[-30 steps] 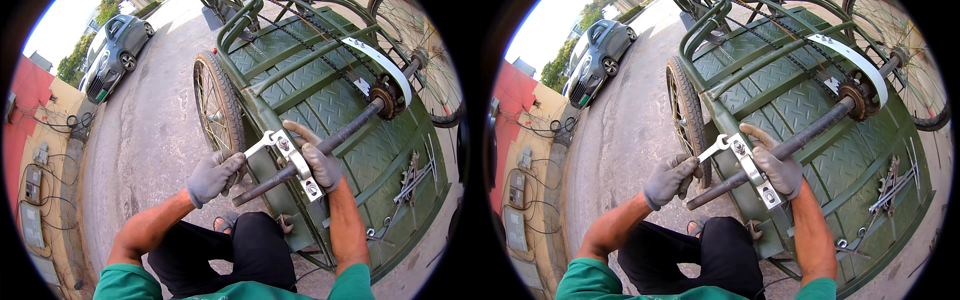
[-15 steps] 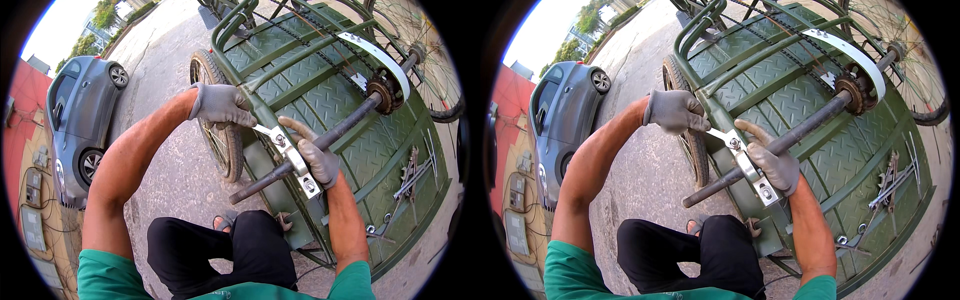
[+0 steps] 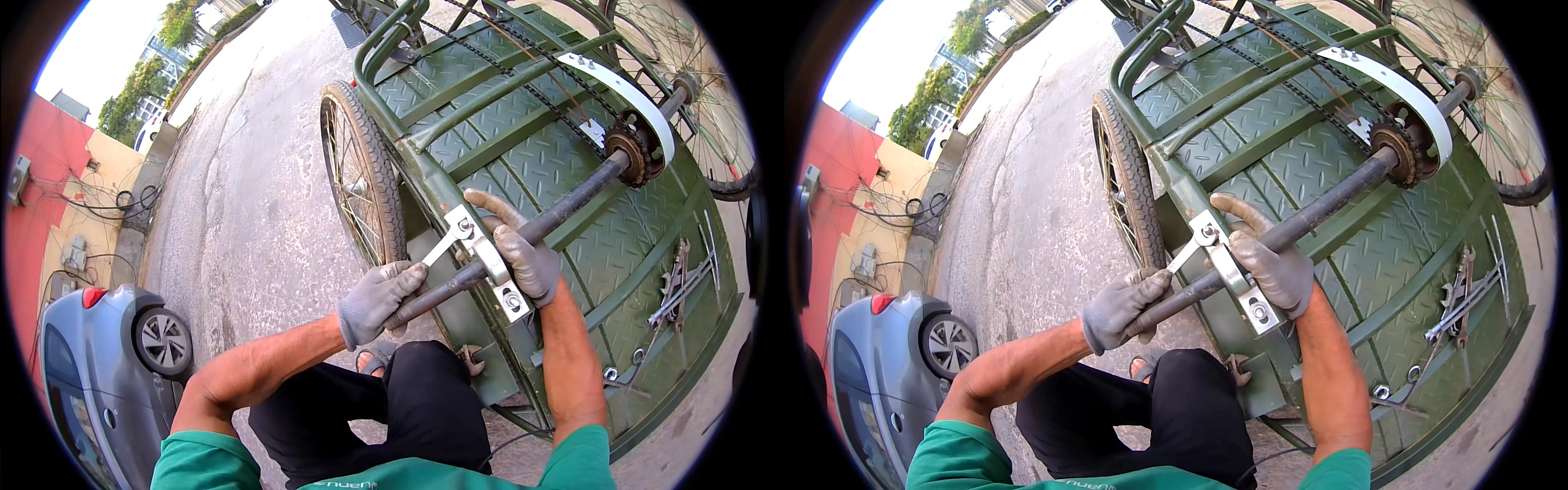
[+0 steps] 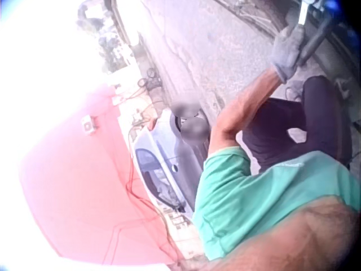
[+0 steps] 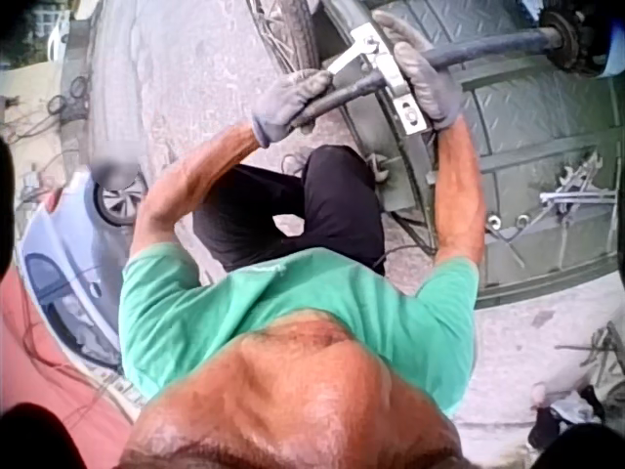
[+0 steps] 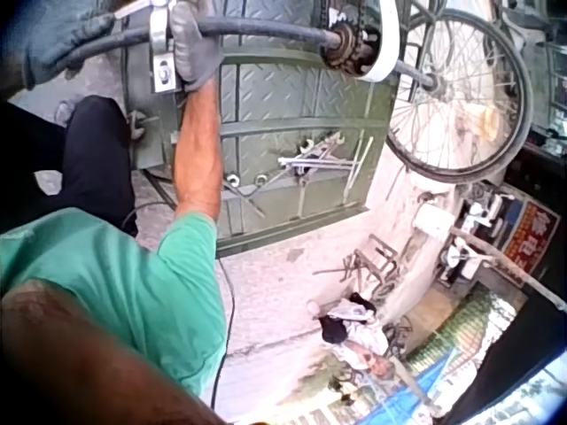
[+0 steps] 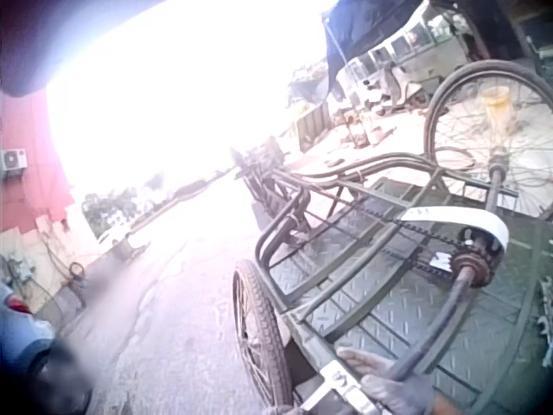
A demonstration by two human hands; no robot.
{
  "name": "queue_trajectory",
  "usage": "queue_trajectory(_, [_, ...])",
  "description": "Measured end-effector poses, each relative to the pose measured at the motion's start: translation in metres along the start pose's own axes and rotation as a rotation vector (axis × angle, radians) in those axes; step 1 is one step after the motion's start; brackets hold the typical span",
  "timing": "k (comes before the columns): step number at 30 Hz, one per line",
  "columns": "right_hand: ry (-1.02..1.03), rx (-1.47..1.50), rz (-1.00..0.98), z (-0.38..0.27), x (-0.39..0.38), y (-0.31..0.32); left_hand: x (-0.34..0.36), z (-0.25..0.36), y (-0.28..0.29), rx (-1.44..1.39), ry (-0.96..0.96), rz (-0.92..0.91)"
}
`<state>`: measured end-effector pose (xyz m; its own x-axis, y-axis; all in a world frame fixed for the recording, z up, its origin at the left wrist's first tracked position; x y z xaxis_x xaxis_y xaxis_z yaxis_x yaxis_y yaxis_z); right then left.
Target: The person walks toward a green cargo tricycle and uses a wrench to tighten bolts on the rear axle bracket. They then use a hammer to tap the bracket into place and continue tightening with the wrench.
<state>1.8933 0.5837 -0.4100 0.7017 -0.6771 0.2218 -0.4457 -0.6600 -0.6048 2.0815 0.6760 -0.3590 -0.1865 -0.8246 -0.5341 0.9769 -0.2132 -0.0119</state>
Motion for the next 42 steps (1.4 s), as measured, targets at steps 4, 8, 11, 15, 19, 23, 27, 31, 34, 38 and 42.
queue_trajectory(4, [-0.018, 0.001, 0.013, -0.008, -0.004, -0.001, -0.004, -0.006, 0.006, -0.104, 0.006, -0.021])
queue_trajectory(8, [-0.001, 0.023, 0.039, -0.005, -0.003, 0.002, -0.005, 0.010, 0.028, 0.161, -0.066, 0.029])
queue_trajectory(11, [-0.011, 0.005, 0.016, 0.000, -0.003, 0.007, -0.006, 0.034, 0.051, 0.396, -0.020, 0.057])
queue_trajectory(15, [-0.022, -0.035, 0.039, -0.010, -0.003, -0.002, 0.025, 0.078, 0.065, 0.717, 0.086, -0.023])
queue_trajectory(19, [-0.022, -0.051, 0.010, -0.006, -0.003, 0.002, 0.057, 0.124, 0.067, 0.999, 0.074, -0.136])
queue_trajectory(23, [-0.037, -0.076, 0.049, -0.012, -0.004, -0.006, 0.089, 0.170, 0.046, 1.255, 0.006, -0.202])
queue_trajectory(27, [-0.028, -0.093, 0.025, -0.010, -0.006, -0.001, 0.112, 0.196, 0.014, 1.423, -0.007, -0.342])
queue_trajectory(31, [-0.041, -0.080, 0.044, -0.007, -0.005, 0.000, 0.129, 0.202, -0.007, 1.564, 0.023, -0.398])
queue_trajectory(34, [-0.039, -0.061, 0.044, -0.007, -0.003, -0.003, 0.127, 0.213, -0.030, 1.766, 0.066, -0.406])
queue_trajectory(38, [-0.029, -0.058, 0.047, -0.009, -0.005, -0.002, 0.129, 0.211, -0.027, 1.731, -0.037, -0.419])
queue_trajectory(42, [-0.045, -0.054, 0.048, -0.010, -0.004, -0.002, 0.121, 0.203, -0.007, 1.679, -0.183, -0.333])
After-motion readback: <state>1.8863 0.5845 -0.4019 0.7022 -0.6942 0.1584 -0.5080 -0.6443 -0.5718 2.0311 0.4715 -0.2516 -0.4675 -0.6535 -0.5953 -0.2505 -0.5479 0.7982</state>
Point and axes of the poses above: each hand's wrist, its own x-axis towards the middle knuckle, its own y-axis out of the back of the hand, z = x × y, the point moved 4 cm from there along x, towards the middle knuckle, and after that the axes turned 8 degrees about -z, right-handed, at the moved point
